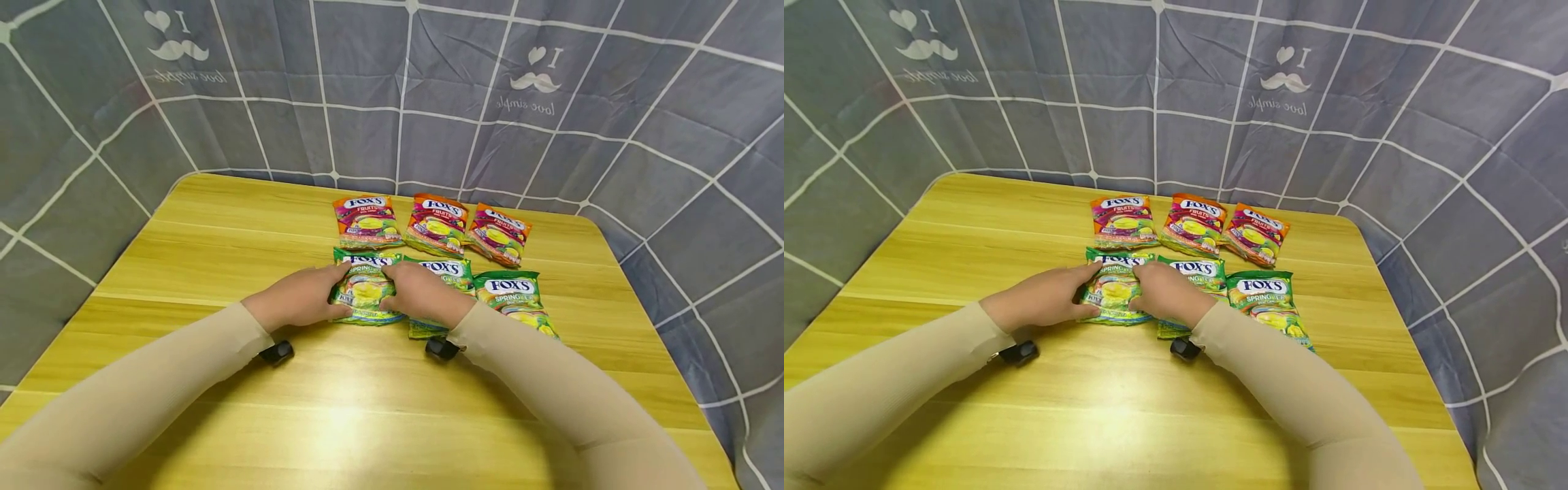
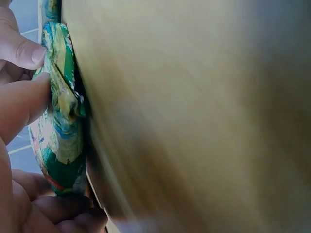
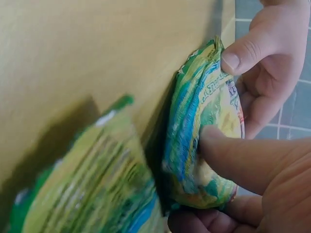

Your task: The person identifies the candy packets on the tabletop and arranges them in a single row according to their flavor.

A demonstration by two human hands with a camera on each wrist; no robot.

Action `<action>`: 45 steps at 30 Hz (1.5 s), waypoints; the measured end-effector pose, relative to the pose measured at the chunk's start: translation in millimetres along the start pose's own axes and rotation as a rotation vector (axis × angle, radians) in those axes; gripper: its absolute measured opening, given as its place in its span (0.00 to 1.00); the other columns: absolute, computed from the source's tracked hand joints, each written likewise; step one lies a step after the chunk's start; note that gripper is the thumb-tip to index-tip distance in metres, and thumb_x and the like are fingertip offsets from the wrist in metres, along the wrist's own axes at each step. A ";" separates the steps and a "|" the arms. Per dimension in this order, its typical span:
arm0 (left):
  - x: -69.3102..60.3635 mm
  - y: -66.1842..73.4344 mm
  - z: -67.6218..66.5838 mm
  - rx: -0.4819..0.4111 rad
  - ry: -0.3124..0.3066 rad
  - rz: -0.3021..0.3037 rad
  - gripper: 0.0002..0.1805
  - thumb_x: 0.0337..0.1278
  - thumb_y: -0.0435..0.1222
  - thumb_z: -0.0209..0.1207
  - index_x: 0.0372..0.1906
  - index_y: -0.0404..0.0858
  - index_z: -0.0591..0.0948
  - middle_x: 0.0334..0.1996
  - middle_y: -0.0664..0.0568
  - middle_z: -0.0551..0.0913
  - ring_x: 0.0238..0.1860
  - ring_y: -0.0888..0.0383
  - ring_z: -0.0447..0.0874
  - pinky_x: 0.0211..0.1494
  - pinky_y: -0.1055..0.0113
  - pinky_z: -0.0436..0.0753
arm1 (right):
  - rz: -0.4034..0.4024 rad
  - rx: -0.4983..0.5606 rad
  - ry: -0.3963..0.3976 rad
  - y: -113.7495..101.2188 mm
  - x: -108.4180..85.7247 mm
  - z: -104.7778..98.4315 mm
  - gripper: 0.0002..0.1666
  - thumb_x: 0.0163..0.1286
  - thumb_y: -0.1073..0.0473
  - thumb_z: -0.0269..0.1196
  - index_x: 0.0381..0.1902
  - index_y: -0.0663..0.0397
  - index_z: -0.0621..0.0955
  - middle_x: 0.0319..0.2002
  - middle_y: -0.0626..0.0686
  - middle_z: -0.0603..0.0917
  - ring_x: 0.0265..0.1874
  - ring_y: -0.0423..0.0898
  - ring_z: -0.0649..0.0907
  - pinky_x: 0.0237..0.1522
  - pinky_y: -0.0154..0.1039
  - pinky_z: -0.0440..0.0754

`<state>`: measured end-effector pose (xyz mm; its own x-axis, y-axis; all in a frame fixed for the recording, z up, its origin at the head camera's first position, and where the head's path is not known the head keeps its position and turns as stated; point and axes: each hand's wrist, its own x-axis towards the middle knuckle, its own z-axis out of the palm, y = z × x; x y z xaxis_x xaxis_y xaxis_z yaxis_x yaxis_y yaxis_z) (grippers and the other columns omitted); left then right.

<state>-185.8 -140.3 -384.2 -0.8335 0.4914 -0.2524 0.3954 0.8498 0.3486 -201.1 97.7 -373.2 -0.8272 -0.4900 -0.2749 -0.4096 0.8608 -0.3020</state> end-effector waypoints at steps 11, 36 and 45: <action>-17.1 -17.7 -9.3 -0.060 0.084 -0.032 0.54 0.65 0.56 0.69 0.85 0.38 0.55 0.81 0.37 0.64 0.79 0.37 0.67 0.79 0.42 0.70 | -0.066 0.011 0.077 -19.9 5.9 -2.3 0.36 0.74 0.45 0.70 0.74 0.52 0.78 0.66 0.54 0.85 0.68 0.53 0.82 0.73 0.52 0.76; -70.2 -118.8 -61.8 -0.246 0.200 -0.258 0.51 0.67 0.50 0.69 0.85 0.38 0.56 0.80 0.26 0.59 0.76 0.26 0.62 0.73 0.30 0.67 | -0.157 0.037 0.114 -130.8 89.9 4.9 0.40 0.74 0.38 0.66 0.79 0.44 0.72 0.71 0.47 0.81 0.71 0.45 0.79 0.73 0.40 0.76; -89.0 -164.7 -64.9 -0.237 0.191 -0.288 0.53 0.64 0.51 0.71 0.83 0.31 0.58 0.77 0.22 0.60 0.75 0.23 0.61 0.73 0.29 0.66 | -0.159 0.048 -0.020 -164.8 118.3 17.4 0.51 0.73 0.30 0.63 0.85 0.38 0.59 0.77 0.42 0.73 0.76 0.43 0.74 0.76 0.40 0.72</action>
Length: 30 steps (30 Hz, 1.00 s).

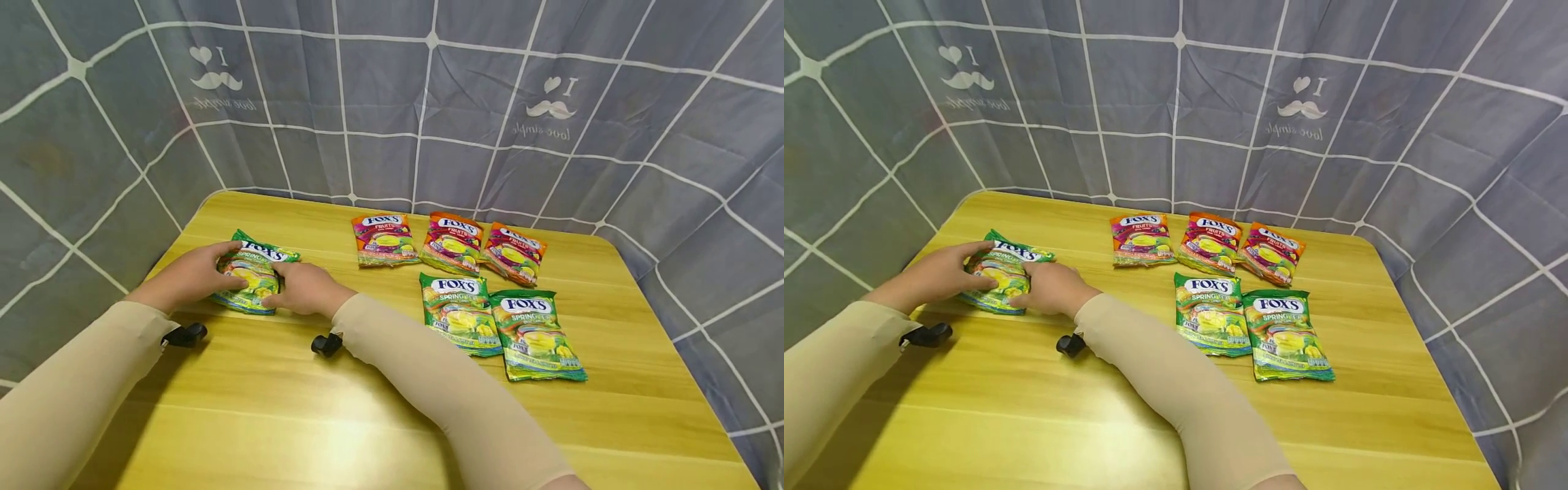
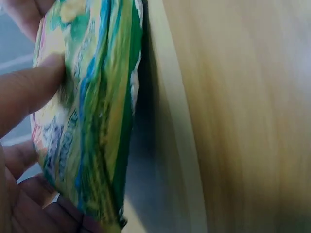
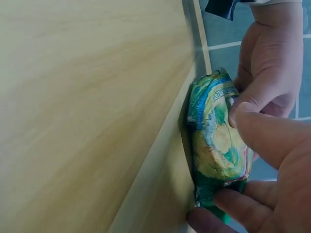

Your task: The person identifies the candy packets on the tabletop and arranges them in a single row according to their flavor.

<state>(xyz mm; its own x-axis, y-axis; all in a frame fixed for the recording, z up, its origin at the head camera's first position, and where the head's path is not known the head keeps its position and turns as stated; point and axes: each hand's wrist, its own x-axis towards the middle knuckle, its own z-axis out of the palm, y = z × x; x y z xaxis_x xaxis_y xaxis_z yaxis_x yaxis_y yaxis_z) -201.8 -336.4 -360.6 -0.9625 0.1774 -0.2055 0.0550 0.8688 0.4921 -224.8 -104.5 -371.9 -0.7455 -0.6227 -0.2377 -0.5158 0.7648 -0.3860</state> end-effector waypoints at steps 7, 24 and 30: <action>1.8 -26.7 -8.3 0.019 -0.041 -0.010 0.54 0.63 0.52 0.72 0.82 0.29 0.58 0.75 0.18 0.60 0.73 0.21 0.62 0.72 0.28 0.66 | 0.029 -0.046 -0.052 -9.9 10.7 5.7 0.51 0.74 0.26 0.58 0.86 0.24 0.51 0.78 0.36 0.71 0.73 0.43 0.75 0.61 0.42 0.67; 7.6 -48.5 -25.0 0.114 -0.161 -0.133 0.55 0.65 0.61 0.65 0.81 0.30 0.57 0.72 0.15 0.60 0.70 0.15 0.60 0.70 0.24 0.65 | 0.176 -0.210 -0.105 -29.4 31.2 17.0 0.42 0.74 0.18 0.45 0.82 0.08 0.48 0.83 0.33 0.56 0.78 0.45 0.62 0.75 0.48 0.59; 9.0 -49.3 -27.5 0.116 -0.164 -0.145 0.56 0.64 0.62 0.66 0.81 0.29 0.58 0.71 0.13 0.60 0.69 0.15 0.60 0.69 0.24 0.66 | 0.230 -0.246 -0.092 -38.2 31.2 18.0 0.42 0.74 0.19 0.45 0.81 0.06 0.45 0.83 0.32 0.55 0.80 0.45 0.59 0.77 0.46 0.58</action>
<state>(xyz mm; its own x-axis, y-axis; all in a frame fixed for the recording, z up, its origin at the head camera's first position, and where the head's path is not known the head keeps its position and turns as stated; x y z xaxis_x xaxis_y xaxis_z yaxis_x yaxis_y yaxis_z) -220.5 -390.3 -363.4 -0.9072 0.1108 -0.4059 -0.0419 0.9361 0.3491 -220.7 -156.1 -380.6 -0.8187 -0.4332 -0.3768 -0.4336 0.8967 -0.0890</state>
